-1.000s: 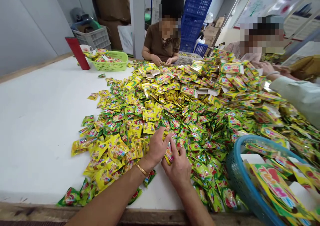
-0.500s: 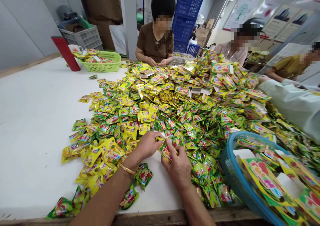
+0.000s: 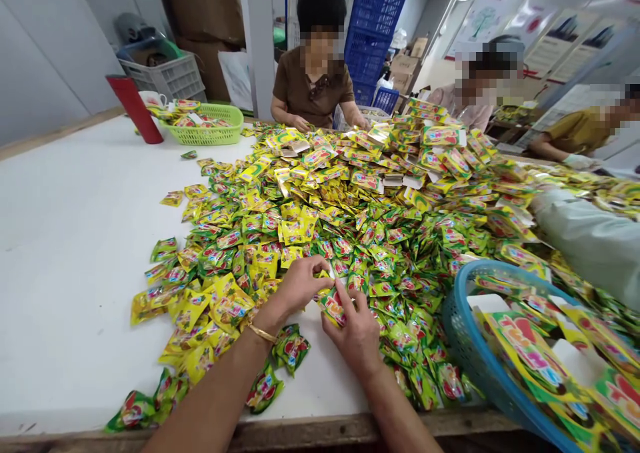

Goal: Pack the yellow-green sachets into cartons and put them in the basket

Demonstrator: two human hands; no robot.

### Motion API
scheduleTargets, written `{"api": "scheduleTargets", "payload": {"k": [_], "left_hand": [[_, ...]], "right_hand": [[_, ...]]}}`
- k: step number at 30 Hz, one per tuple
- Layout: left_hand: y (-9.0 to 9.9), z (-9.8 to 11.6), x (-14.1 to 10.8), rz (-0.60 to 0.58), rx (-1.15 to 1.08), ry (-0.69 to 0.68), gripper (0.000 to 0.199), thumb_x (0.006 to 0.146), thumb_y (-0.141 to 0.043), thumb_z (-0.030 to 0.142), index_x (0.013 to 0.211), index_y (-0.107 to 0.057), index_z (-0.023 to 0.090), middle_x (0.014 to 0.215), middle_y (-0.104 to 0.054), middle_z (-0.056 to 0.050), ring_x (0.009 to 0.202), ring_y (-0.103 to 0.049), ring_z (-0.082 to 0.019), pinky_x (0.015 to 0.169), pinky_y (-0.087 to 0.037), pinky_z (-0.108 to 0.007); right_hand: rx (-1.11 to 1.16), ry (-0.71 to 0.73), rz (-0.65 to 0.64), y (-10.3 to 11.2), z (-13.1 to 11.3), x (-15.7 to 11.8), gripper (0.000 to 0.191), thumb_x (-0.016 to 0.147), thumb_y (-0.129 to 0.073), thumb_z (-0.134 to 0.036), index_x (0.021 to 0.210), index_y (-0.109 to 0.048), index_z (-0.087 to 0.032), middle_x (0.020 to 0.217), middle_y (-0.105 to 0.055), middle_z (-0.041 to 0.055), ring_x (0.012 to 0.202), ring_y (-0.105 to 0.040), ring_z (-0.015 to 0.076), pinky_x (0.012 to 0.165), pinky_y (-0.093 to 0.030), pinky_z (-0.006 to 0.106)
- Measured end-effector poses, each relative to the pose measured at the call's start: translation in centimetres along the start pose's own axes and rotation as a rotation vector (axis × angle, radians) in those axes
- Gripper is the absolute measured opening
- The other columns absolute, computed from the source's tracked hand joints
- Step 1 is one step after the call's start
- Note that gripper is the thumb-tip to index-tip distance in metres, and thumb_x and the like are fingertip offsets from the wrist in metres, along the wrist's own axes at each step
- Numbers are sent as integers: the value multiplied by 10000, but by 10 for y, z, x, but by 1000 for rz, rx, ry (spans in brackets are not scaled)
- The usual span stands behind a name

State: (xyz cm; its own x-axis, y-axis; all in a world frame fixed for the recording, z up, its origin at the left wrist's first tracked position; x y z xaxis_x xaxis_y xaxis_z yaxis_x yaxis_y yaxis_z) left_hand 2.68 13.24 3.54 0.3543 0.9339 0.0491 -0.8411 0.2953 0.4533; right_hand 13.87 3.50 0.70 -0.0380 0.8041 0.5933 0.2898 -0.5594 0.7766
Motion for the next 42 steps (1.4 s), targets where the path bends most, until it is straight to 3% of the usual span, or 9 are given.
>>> {"api": "scheduleTargets", "payload": {"k": [8,11,15,19,22,28,32,37,42], "left_hand": [[1,21,-8,-206,93,-154,217,797,-476,262,799,-674,174,783,-667,-19,746,-576,-153,710,-448,-248],[2,12,-5,-99,-76,-30,242,720,-553,214,943,-640,176,848,-666,-18,789,-597,-157,704,-477,-247],[-8,-1,-4,14,-269,144,205,678,-600,211,871,-608,145,776,-640,-13,699,-590,-139,606,-482,-229],[-4,8,-6,70,-68,20,139,737,-598,268,802,-659,162,786,-644,-23,797,-577,-167,748,-472,-286],[2,12,-4,6,110,-47,156,713,-644,245,848,-702,192,869,-643,-32,878,-563,-186,822,-442,-307],[4,13,-1,-64,296,-168,85,728,-615,175,693,-689,200,755,-623,-12,800,-538,-163,802,-403,-283],[-6,17,-5,-150,383,-246,231,758,-542,162,540,-615,189,624,-577,0,672,-487,-139,702,-369,-256],[-5,16,-9,-215,203,-145,312,783,-456,207,489,-555,172,484,-469,27,500,-432,-101,512,-297,-219],[-7,4,-16,-427,-52,113,279,786,-434,318,596,-576,172,350,-400,75,300,-403,-87,376,-242,-191]], "right_hand": [[76,-62,-19,5,8,3,577,801,-553,-349,1353,-413,-258,995,-545,57,816,-584,156,665,-494,256],[14,-26,-13,6,6,6,604,799,-540,-338,1374,-382,-241,1010,-545,74,839,-575,180,705,-494,290],[-50,-14,-44,2,4,6,662,803,-530,-354,1408,-316,-189,1022,-547,98,845,-560,210,682,-495,318],[-21,-73,-27,3,8,5,645,806,-515,-294,1411,-305,-209,999,-542,77,842,-550,193,696,-489,301],[-4,-91,-13,4,11,5,660,783,-527,-283,1404,-317,-212,1023,-537,80,880,-545,204,736,-486,318],[-10,-18,-40,2,8,5,639,781,-517,-246,1393,-338,-201,1059,-554,93,922,-547,216,774,-475,337],[-13,16,-48,2,5,3,652,772,-517,-222,1396,-332,-202,1050,-560,87,903,-543,209,763,-472,330],[-22,20,-8,3,6,3,646,800,-504,-242,1413,-304,-207,1030,-560,84,907,-536,205,761,-463,321],[-73,24,-8,3,5,3,615,784,-512,-244,1380,-370,-198,1040,-567,95,910,-530,213,759,-457,328]]}}
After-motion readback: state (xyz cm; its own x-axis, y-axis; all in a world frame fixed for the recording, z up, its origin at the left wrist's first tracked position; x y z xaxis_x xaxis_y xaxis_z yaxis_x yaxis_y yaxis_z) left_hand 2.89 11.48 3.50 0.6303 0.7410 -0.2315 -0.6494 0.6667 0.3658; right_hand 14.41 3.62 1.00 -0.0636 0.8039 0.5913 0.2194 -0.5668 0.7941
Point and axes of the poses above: each hand's wrist, its own x-axis towards the middle knuckle, its own y-axis out of the back of the hand, z = x × y, the point moved 5 cm from there along x, towards the middle knuckle
